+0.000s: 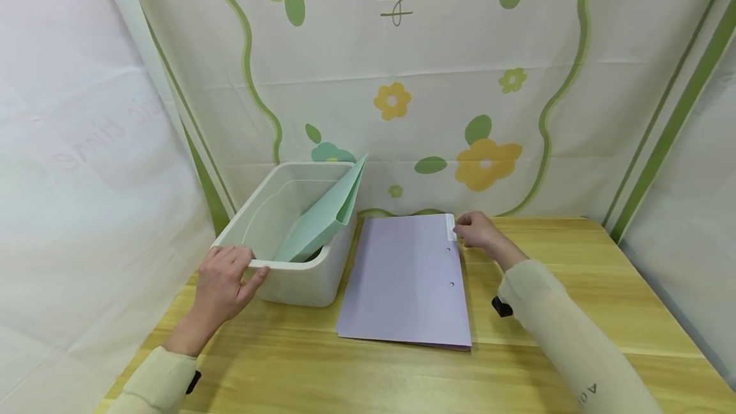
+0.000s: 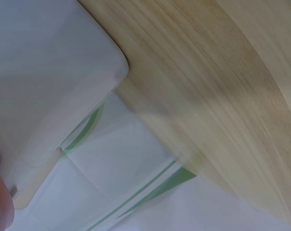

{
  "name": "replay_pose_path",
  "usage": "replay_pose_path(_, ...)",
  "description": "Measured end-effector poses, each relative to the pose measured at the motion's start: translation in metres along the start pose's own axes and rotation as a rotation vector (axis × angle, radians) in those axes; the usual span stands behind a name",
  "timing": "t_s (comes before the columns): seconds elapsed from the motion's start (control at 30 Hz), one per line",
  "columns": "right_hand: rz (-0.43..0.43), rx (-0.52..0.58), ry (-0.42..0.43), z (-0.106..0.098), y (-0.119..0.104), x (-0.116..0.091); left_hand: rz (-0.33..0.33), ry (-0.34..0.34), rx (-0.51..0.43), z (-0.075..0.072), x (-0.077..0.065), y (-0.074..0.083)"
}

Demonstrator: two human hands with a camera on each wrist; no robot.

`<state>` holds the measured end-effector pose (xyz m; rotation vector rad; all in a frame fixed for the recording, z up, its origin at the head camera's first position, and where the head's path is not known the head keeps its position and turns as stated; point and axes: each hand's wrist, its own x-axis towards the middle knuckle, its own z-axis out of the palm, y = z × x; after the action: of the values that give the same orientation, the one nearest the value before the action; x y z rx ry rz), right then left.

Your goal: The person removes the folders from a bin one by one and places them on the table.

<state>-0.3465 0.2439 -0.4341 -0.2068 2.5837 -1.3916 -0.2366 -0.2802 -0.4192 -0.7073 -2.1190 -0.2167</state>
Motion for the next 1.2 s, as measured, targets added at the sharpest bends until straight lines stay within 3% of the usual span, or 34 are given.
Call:
replay_pose_path(0.17,-0.078,-0.165,0.006,0.001,0.001,-0.009,-0.004,-0.003,0.004,-0.001,0.000,0.000)
replay_pose_path(0.37,-0.163,-0.281,0.029,0.005,0.004,-0.014,-0.007,-0.011,0.003,-0.002,-0.002,0.000)
replay_pose_path(1.2,-0.312,-0.330,0.018,0.007,-0.008,-0.031,0.000,-0.004,0.000,-0.001,0.000,0.000)
